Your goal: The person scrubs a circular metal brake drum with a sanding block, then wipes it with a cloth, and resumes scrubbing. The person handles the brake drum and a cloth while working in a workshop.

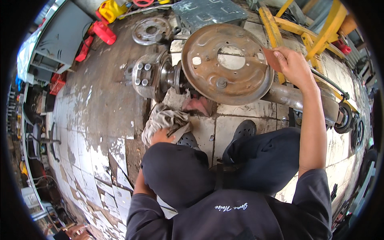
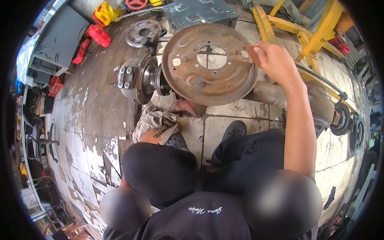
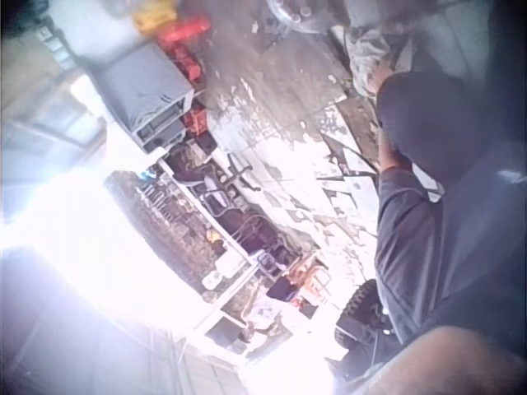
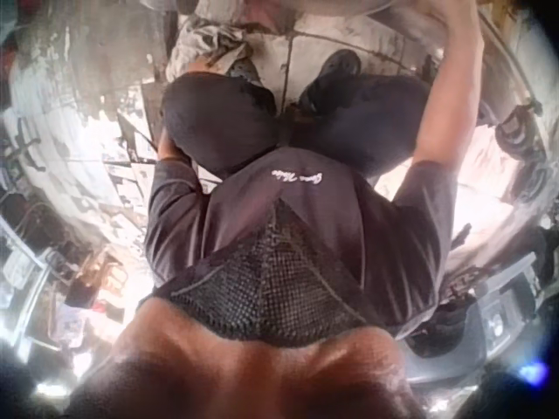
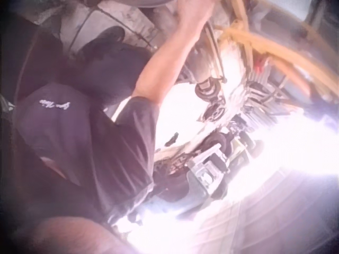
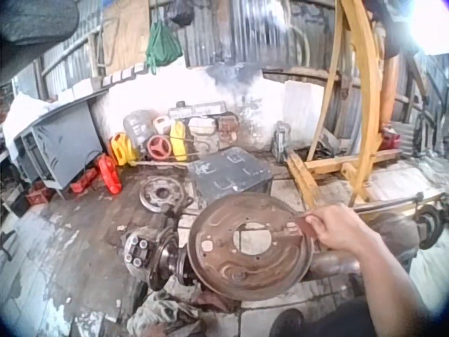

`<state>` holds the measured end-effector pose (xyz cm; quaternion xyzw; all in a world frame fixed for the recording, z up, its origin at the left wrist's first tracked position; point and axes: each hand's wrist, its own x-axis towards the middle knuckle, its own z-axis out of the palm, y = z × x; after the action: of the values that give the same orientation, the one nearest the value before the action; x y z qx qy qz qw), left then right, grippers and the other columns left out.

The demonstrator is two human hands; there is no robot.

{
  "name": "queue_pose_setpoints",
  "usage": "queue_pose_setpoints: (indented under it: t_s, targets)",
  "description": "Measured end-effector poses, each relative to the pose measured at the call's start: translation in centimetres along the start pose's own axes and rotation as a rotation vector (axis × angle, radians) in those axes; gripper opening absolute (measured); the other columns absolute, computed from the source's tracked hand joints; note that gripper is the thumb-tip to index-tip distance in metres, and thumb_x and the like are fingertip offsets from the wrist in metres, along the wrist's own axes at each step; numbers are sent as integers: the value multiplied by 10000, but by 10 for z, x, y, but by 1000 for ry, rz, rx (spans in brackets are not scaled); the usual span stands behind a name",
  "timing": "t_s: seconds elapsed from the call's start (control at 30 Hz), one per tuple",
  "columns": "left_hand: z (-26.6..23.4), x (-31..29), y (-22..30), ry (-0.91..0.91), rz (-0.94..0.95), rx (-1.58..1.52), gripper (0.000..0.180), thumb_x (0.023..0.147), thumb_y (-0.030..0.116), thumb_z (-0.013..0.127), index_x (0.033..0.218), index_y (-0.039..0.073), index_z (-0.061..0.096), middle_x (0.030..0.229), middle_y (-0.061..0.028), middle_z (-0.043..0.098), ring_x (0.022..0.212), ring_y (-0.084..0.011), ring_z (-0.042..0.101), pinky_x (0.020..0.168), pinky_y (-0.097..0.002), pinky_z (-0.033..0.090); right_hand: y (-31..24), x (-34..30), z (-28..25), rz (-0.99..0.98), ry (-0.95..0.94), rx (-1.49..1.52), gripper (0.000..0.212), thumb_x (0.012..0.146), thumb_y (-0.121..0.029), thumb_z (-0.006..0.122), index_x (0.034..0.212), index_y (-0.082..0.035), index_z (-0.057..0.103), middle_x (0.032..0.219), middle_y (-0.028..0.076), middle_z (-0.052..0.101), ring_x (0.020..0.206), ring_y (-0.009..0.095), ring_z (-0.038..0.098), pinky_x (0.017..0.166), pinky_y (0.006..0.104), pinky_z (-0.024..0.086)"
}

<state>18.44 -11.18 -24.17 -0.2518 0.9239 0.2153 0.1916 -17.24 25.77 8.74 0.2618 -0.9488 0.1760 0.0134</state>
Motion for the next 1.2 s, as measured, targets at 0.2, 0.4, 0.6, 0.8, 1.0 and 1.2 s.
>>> queue_pose_setpoints:
  t_s: [0.2, 0.4, 0.6, 0.8, 1.0, 1.2]
  targets:
    - [3, 3, 37, 115, -10, 271, 400, 880, 346, 640, 1222, 140, 666, 1224, -124, 637, 1190, -315, 567, 975, -495, 425, 22, -4, 5, 27, -16, -47, 273, 1012, -253, 506, 1145, -100, 689, 1024, 221, 702, 997, 435, 642, 867, 508, 499]
    - [-18, 2, -19, 535, -224, -395, 351, 963, 233, 515, 1239, 28, 585, 1140, -266, 639, 1063, -451, 600, 1009, -511, 405, 25, -4, -1, 31, -12, -17, 275, 1008, -246, 510, 1136, -92, 699, 1024, 229, 698, 1002, 434, 641, 873, 496, 501]
    - [-179, -57, 31, 863, -200, -527, 483, 1078, 297, 369, 1365, -86, 434, 1365, -251, 499, 1257, -349, 495, 1102, -419, 381, 31, -10, -4, 23, 29, 76, 283, 1002, -213, 527, 1151, -34, 687, 1046, 241, 692, 1002, 449, 635, 890, 487, 495]
    - [-312, -98, 122, 1095, 391, -727, 372, 1086, 259, 415, 1338, 0, 499, 1288, -162, 548, 1187, -227, 544, 1001, -355, 455, 24, -12, -6, -13, 17, 139, 273, 992, -200, 535, 1140, -26, 685, 1058, 233, 694, 1013, 443, 635, 896, 484, 495]
    - [-329, -45, 278, 905, 692, -548, 323, 1041, 205, 545, 1300, 13, 566, 1193, -114, 653, 1096, -182, 606, 960, -290, 477, 34, -11, -1, -73, 74, 150, 245, 991, -215, 555, 1091, -48, 704, 999, 229, 700, 968, 426, 650, 857, 488, 504]
    - [-237, 40, 327, 257, 917, -200, 399, 1039, 306, 502, 1253, -7, 628, 1282, -210, 643, 1231, -317, 602, 1060, -391, 453, 28, -15, 2, -104, 50, 196, 248, 986, -212, 550, 1081, -54, 716, 997, 228, 702, 958, 426, 656, 855, 493, 510]
